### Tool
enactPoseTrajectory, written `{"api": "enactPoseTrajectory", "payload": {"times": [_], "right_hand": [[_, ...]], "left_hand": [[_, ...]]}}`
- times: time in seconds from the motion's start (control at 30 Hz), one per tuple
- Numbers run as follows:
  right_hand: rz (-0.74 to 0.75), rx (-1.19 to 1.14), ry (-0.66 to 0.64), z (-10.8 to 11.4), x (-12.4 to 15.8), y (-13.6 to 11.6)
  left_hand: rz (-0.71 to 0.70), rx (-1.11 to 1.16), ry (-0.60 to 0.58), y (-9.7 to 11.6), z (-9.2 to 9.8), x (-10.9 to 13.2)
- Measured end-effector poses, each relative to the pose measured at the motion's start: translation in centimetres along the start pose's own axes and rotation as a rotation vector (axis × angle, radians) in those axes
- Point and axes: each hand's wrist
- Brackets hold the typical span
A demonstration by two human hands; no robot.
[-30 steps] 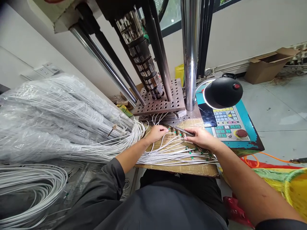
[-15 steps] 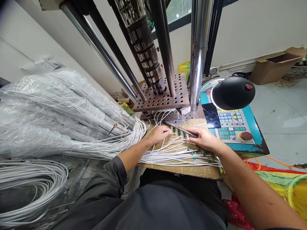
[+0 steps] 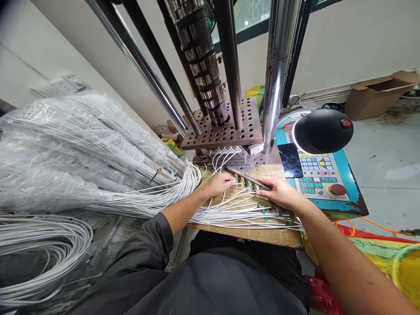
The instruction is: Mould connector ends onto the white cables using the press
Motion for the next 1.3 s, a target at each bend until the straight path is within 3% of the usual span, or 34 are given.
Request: {"api": "enactPoseTrajectory", "payload": {"times": [0.5, 0.6, 0.7, 0.77, 0.83, 0.9, 0.97, 1.07, 1.23, 1.3], "right_hand": [[0.001, 0.034, 0.025, -0.1, 0.0, 0.0], [0.030, 0.162, 0.057, -0.2, 0.0, 0.1], [0.063, 0.365, 0.111, -0.5, 0.0, 0.3], [0.105, 0.447, 0.139, -0.8, -0.1, 0.6], [0.145, 0.470, 0.151, -1.0, -0.3, 1.0], [0.172, 0.476, 0.157, -1.1, -0.4, 1.5], [0.192, 0.480, 0.174, -1.3, -0.4, 1.9], [0.213, 0.466, 0.201, -1.7, -0.4, 2.1], [0.193, 0.438, 0.195, -1.6, 0.0, 1.2], [0.181, 0.418, 0.153, -0.9, 0.2, 0.5]], "left_hand": [[-0.051, -0.049, 0.068, 1.1, 0.4, 0.1], [-0.147, -0.111, 0.104, 1.3, 0.8, 0.7], [-0.184, -0.104, 0.223, 0.8, 1.6, 1.5], [-0.084, -0.032, 0.379, 0.0, 2.3, 1.6], [0.102, 0.108, 0.546, -1.0, 3.0, 1.3], [0.300, 0.326, 0.628, -1.9, 3.4, 0.5], [0.451, 0.605, 0.577, -2.5, 3.8, -0.6], [0.551, 0.937, 0.342, -2.9, 4.3, -1.9], [0.571, 1.113, -0.101, -3.6, 5.4, -3.6], [0.573, 1.186, -0.193, -3.9, 5.7, -4.0]]}}
Point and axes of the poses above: each hand's wrist, its own x-axis away from the middle knuckle, its own z-axis out of the back of the hand, y = z × x, and after that the axes turned 6 degrees about -x, right-handed
